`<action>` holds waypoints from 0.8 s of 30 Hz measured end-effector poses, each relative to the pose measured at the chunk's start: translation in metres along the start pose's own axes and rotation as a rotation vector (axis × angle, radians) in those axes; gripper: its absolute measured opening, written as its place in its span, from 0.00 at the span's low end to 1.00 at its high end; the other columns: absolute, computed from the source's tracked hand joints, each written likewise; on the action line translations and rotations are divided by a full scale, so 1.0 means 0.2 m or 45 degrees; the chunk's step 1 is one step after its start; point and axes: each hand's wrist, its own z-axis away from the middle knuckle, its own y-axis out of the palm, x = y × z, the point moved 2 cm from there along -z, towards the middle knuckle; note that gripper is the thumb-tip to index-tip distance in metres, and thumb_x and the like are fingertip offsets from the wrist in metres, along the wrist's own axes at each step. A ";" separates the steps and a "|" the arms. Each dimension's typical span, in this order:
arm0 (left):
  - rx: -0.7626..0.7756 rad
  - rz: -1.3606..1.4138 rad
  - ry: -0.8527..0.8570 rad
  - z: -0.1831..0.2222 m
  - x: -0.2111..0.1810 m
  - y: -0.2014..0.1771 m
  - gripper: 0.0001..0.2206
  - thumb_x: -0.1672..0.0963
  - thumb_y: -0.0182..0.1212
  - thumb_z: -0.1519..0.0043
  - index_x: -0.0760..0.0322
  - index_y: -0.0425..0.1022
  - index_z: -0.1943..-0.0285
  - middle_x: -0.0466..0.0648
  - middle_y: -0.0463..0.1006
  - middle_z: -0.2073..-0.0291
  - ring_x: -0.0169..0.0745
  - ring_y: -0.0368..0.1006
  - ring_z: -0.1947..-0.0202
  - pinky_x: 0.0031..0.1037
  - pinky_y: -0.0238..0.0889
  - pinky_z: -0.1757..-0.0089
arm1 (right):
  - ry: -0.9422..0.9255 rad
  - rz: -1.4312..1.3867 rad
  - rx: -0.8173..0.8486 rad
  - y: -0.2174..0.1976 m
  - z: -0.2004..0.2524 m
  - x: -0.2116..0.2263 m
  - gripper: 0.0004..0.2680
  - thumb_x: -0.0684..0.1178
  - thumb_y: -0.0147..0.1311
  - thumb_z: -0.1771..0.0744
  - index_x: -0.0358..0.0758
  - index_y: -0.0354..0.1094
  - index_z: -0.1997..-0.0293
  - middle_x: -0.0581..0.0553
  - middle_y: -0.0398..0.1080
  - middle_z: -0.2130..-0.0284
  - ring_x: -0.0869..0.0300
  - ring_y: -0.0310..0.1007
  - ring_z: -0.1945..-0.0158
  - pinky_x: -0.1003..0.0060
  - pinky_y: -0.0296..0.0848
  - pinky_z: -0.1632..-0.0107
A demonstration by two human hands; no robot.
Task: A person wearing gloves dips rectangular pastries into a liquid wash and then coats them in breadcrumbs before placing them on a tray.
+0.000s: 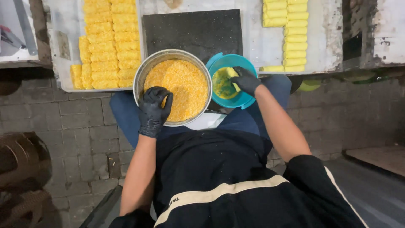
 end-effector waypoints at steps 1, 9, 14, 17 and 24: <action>-0.018 -0.008 -0.001 0.00 0.00 0.00 0.03 0.54 0.70 0.45 0.50 0.80 0.68 0.38 0.77 0.69 0.39 0.77 0.61 0.32 0.69 0.58 | 0.049 0.116 -0.052 0.05 -0.07 -0.07 0.25 0.62 0.57 0.37 0.56 0.57 0.32 0.44 0.64 0.40 0.52 0.63 0.37 0.58 0.62 0.36; -0.047 0.007 0.025 -0.01 -0.01 -0.02 0.04 0.55 0.71 0.45 0.52 0.80 0.69 0.39 0.77 0.71 0.40 0.77 0.63 0.32 0.69 0.61 | -0.170 0.416 -0.172 0.18 -0.05 -0.02 0.24 0.47 0.60 0.36 0.51 0.51 0.34 0.41 0.62 0.41 0.46 0.63 0.37 0.53 0.64 0.36; -0.052 0.007 0.009 -0.04 -0.05 -0.07 0.04 0.55 0.72 0.46 0.53 0.80 0.69 0.41 0.77 0.71 0.41 0.77 0.63 0.31 0.70 0.61 | -0.140 0.431 -0.015 0.18 0.04 0.10 0.18 0.51 0.62 0.37 0.45 0.64 0.42 0.42 0.69 0.46 0.48 0.67 0.40 0.54 0.68 0.39; -0.048 -0.062 0.005 0.02 0.00 0.02 0.05 0.54 0.71 0.45 0.50 0.78 0.70 0.37 0.76 0.72 0.37 0.77 0.64 0.29 0.68 0.60 | -0.225 0.636 -0.203 0.17 0.00 0.03 0.13 0.55 0.55 0.34 0.52 0.65 0.44 0.47 0.69 0.51 0.48 0.70 0.46 0.52 0.72 0.46; -0.037 0.032 0.017 -0.01 -0.02 -0.02 0.05 0.55 0.71 0.45 0.54 0.79 0.70 0.40 0.77 0.71 0.40 0.77 0.63 0.30 0.69 0.61 | -0.451 1.121 -0.489 0.22 0.03 0.04 0.21 0.55 0.66 0.40 0.49 0.64 0.44 0.46 0.66 0.56 0.50 0.69 0.51 0.54 0.76 0.54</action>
